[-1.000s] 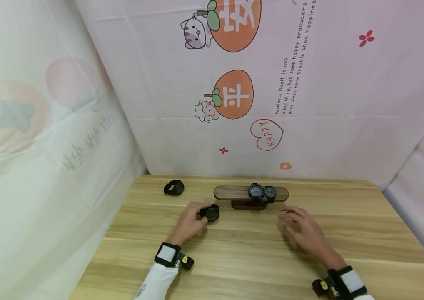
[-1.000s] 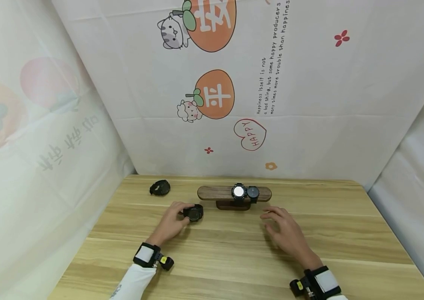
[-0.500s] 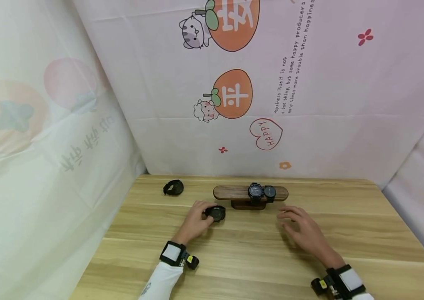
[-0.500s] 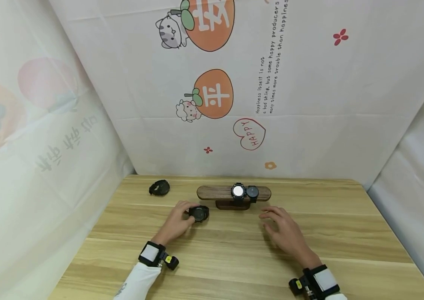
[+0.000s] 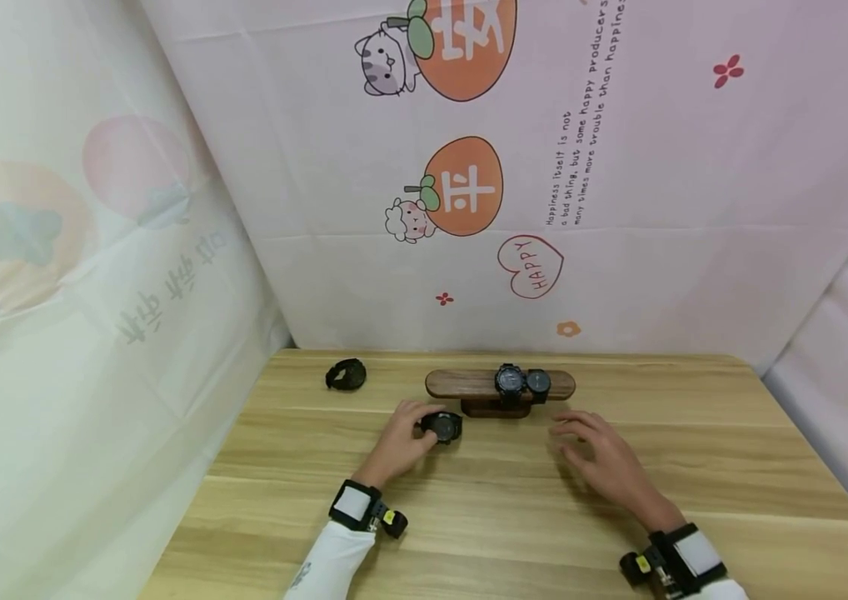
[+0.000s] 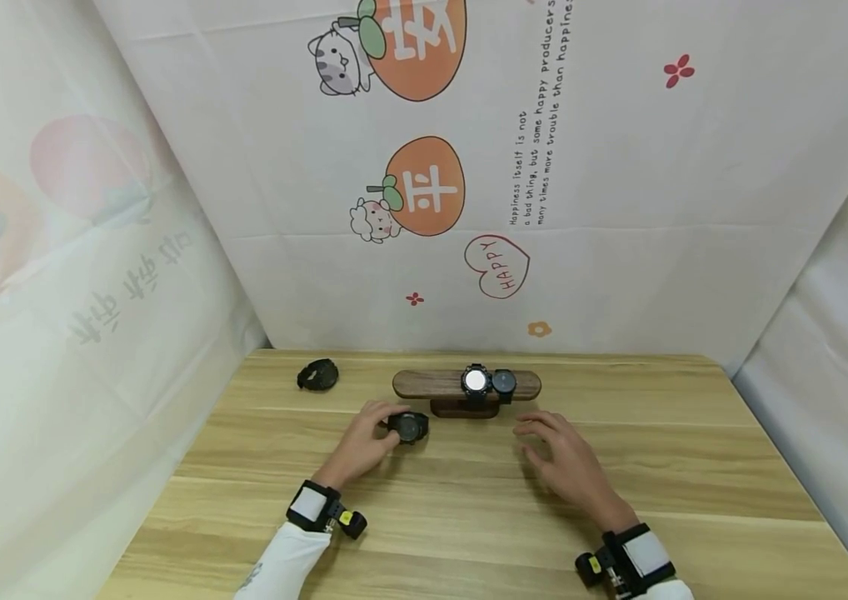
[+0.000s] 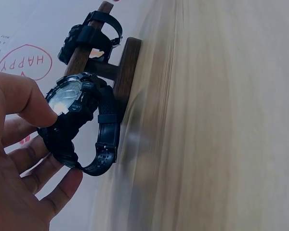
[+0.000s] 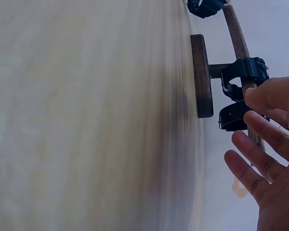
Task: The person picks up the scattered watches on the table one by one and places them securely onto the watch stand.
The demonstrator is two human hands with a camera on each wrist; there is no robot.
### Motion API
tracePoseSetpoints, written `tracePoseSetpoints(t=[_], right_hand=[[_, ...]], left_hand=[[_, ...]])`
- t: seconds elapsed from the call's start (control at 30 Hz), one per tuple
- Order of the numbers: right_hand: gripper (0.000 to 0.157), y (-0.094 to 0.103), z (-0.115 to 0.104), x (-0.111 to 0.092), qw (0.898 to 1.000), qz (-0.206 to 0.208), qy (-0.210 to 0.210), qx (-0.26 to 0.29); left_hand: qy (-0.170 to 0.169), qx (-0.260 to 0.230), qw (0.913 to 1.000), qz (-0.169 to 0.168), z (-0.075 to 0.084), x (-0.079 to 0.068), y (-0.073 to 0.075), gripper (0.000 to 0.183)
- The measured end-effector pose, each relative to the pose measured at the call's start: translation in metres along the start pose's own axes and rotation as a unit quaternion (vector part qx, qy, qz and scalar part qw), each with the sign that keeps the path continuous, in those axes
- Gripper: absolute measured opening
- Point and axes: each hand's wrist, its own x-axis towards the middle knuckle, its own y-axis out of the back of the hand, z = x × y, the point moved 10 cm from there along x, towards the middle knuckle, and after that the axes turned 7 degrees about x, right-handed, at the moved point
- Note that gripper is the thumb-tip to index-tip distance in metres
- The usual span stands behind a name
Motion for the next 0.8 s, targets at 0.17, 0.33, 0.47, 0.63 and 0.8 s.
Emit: tracePoseSetpoints(t=[0.17, 0.33, 0.47, 0.63, 0.8], right_hand=[[0.031, -0.002, -0.004, 0.004, 1.000, -0.003, 0.009, -0.004], [0.034, -0.005, -0.009, 0.008, 1.000, -0.004, 0.014, -0.011], [0.036, -0.008, -0.011, 0.011, 1.000, -0.011, 0.002, -0.005], [0.041, -0.012, -0.014, 0.013, 1.000, -0.015, 0.004, 0.004], [0.045, -0.016, -0.021, 0.014, 1.000, -0.015, 0.016, 0.008]], left_hand=[[-0.006, -0.003, 1.0000, 0.000, 0.005, 0.002, -0.004, 0.044], [-0.010, -0.004, 0.9999, -0.007, 0.012, 0.005, -0.009, 0.045], [-0.014, -0.006, 0.9998, -0.012, 0.019, 0.008, -0.013, 0.045], [-0.017, -0.005, 0.9996, -0.021, 0.026, 0.010, -0.018, 0.046], [-0.023, 0.001, 0.9994, -0.027, 0.033, 0.011, -0.022, 0.047]])
